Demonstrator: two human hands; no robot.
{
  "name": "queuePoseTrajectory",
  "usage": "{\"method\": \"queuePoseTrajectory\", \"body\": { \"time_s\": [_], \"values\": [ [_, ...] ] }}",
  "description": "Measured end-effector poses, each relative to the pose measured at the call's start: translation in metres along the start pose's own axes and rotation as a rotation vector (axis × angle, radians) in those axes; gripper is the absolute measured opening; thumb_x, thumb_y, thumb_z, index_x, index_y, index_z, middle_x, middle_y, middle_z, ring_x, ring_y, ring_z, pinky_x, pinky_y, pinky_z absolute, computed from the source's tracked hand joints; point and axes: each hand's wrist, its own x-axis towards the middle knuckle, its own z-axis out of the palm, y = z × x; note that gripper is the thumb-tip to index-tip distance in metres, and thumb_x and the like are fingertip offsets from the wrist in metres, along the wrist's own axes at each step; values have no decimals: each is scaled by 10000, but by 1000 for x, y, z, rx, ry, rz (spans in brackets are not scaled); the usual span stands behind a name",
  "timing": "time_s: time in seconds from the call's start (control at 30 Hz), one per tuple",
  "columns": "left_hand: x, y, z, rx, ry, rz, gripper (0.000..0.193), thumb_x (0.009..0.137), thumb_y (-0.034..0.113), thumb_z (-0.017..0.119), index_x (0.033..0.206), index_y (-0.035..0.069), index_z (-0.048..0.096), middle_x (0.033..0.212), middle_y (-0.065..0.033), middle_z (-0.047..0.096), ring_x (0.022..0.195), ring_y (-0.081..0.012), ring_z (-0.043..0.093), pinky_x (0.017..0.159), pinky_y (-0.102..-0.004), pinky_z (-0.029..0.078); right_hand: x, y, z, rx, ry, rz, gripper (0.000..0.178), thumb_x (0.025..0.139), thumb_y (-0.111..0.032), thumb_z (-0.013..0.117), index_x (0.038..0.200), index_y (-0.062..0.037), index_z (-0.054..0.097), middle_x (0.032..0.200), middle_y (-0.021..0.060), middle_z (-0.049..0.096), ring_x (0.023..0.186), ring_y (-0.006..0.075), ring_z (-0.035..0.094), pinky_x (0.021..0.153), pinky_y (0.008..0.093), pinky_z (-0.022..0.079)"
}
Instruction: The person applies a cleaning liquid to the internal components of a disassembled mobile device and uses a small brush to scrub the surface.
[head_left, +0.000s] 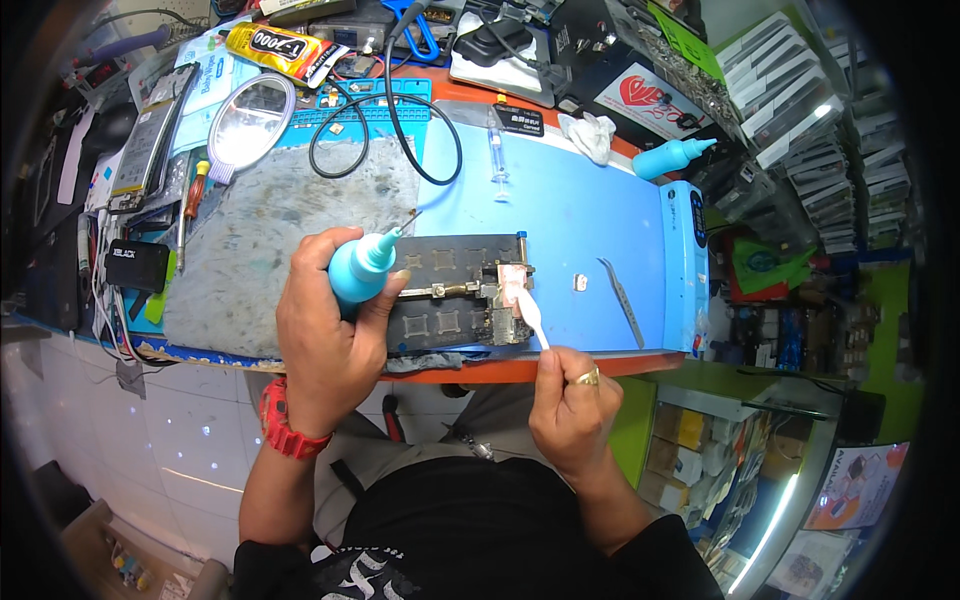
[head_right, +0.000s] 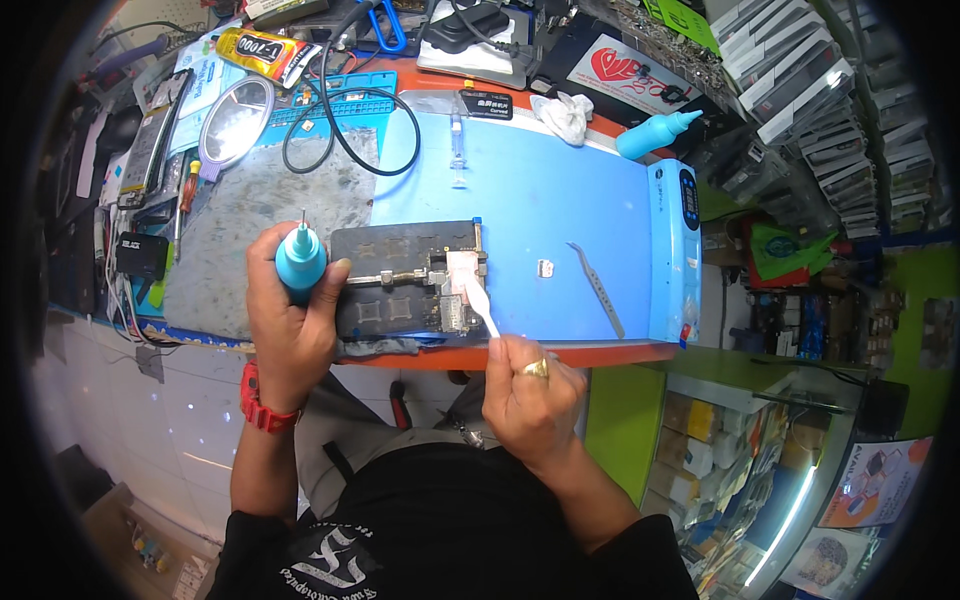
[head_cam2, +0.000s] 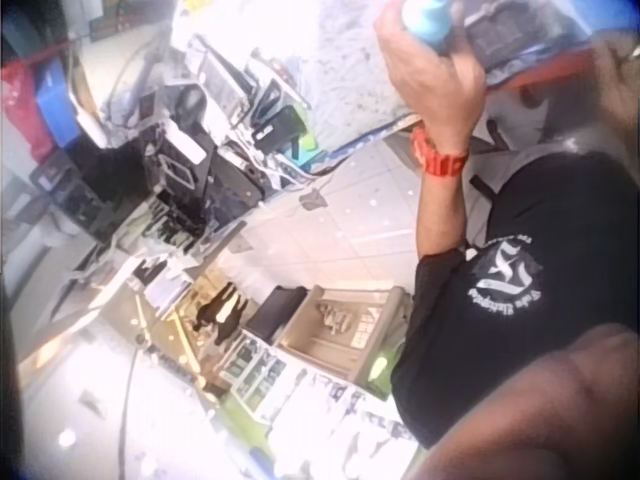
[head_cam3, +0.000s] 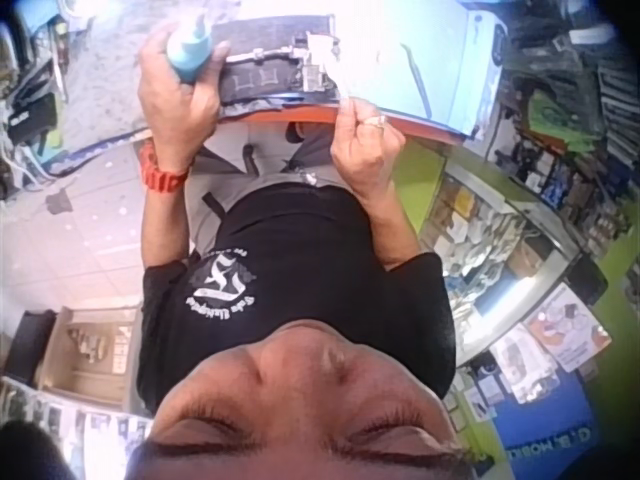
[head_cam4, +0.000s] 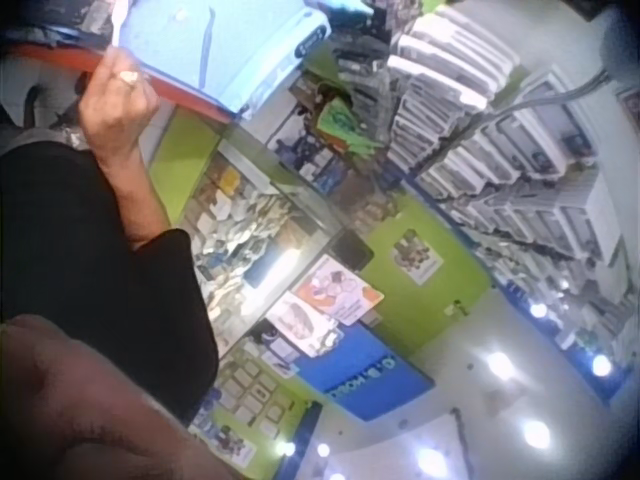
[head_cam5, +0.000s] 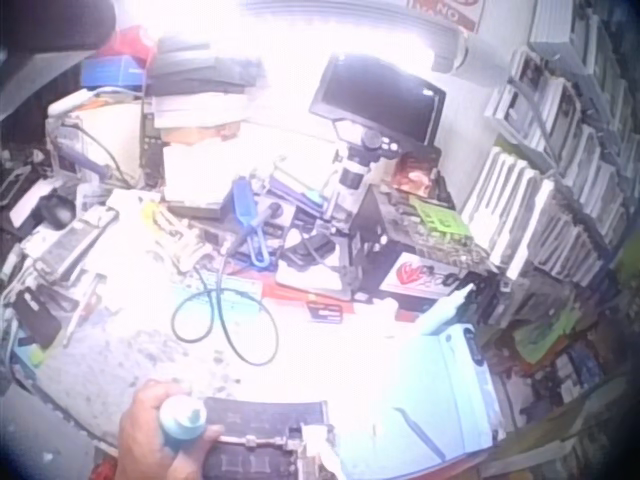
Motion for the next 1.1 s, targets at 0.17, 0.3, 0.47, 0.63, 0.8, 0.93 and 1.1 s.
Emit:
{"method": "queuePoseTrajectory", "body": {
  "time_s": [0.17,0.3,0.47,0.63,0.8,0.93,1.1],
  "values": [
    [0,2,1,-37,-26,-26,487,931,107,852,1324,21,579,1128,-167,684,940,-325,694,816,-425,548,-43,-6,-35,38,-128,14,56,964,-21,744,943,-1,696,715,110,668,543,277,655,496,380,487],
    [-3,1,0,-34,-40,-54,491,939,109,847,1338,14,575,1183,-176,681,969,-320,698,838,-421,555,-33,0,-25,71,-21,-10,45,969,-11,736,968,5,694,717,103,676,523,273,646,484,373,480],
    [-6,-8,1,-50,-32,-86,508,948,111,844,1362,5,570,1265,-190,667,1039,-320,698,898,-416,557,2,1,7,63,-5,-28,51,965,12,733,950,15,685,684,96,633,496,267,606,470,380,467],
    [-6,-3,-1,-12,-79,-70,478,1019,17,739,1435,3,504,1150,-89,652,1058,-173,639,996,-328,512,-45,3,-26,46,-95,-5,80,955,-36,755,923,-26,682,646,70,603,469,246,589,460,361,457],
    [-7,-4,0,-58,-47,-114,509,958,102,837,1376,4,564,1290,-175,654,1069,-293,673,948,-405,537,-39,10,-28,90,3,-14,82,969,-44,750,957,-20,673,663,67,619,476,230,603,447,360,449],
    [-9,-8,2,-73,-33,-127,505,971,108,827,1385,0,557,1288,-166,645,1078,-273,658,959,-390,526,-3,10,0,54,36,-62,97,955,-43,763,947,-19,669,663,62,607,474,220,587,449,360,445],
    [-11,-7,0,-37,-27,-129,496,986,117,815,1389,-5,552,1269,-155,642,1071,-255,653,962,-382,521,-32,6,-20,40,-88,-60,98,944,-44,766,935,-18,672,650,58,595,479,229,601,453,366,461]
  ]
}}
